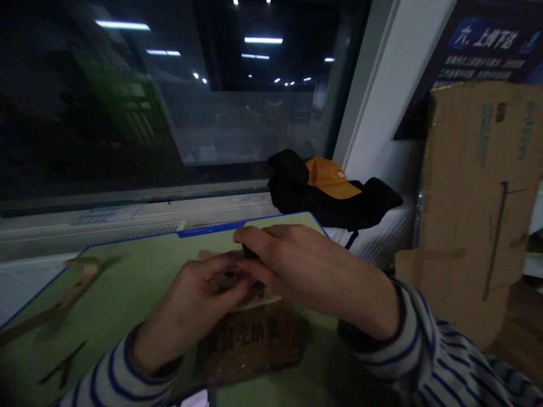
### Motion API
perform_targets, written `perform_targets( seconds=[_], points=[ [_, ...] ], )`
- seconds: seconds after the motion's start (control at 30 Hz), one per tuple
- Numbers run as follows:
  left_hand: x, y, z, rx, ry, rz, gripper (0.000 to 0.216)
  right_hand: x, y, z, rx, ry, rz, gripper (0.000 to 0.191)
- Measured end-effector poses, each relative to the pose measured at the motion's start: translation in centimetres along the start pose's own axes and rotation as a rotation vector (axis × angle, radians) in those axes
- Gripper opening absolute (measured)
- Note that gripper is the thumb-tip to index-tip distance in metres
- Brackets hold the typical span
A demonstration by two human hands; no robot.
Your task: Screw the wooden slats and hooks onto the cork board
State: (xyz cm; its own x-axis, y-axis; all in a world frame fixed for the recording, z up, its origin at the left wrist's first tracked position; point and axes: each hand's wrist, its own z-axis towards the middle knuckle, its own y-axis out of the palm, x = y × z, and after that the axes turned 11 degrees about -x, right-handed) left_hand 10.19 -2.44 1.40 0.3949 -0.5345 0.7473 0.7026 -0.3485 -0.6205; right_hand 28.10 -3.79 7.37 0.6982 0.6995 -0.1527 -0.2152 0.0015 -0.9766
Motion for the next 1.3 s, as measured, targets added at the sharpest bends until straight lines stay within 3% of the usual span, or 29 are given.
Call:
perform_targets(
  seconds=[0.33, 0.57, 0.9, 1.3],
  points=[
    [-0.39, 0.27, -0.02, 0.004, -0.039, -0.029, 0.011, -0.10, -0.14, 0.03, -0.024, 0.013, -0.005, 0.026],
    [-0.53, 0.41, -0.19, 0.008, -0.041, -0.036, 0.009, 0.00, 0.18, -0.25, 0.018, -0.003, -0.009, 0.035],
    [-0.27, 0.25, -0.13, -0.042, -0.045, -0.038, 0.012, -0.11, 0.09, 0.15, -0.024, 0.028, -0.004, 0.027],
    [-0.18, 0.28, 0.05, -0.010, -0.042, 0.010, 0.009, -0.37, 0.11, 0.02, 0.006, 0.053, -0.085, 0.027]
  ],
)
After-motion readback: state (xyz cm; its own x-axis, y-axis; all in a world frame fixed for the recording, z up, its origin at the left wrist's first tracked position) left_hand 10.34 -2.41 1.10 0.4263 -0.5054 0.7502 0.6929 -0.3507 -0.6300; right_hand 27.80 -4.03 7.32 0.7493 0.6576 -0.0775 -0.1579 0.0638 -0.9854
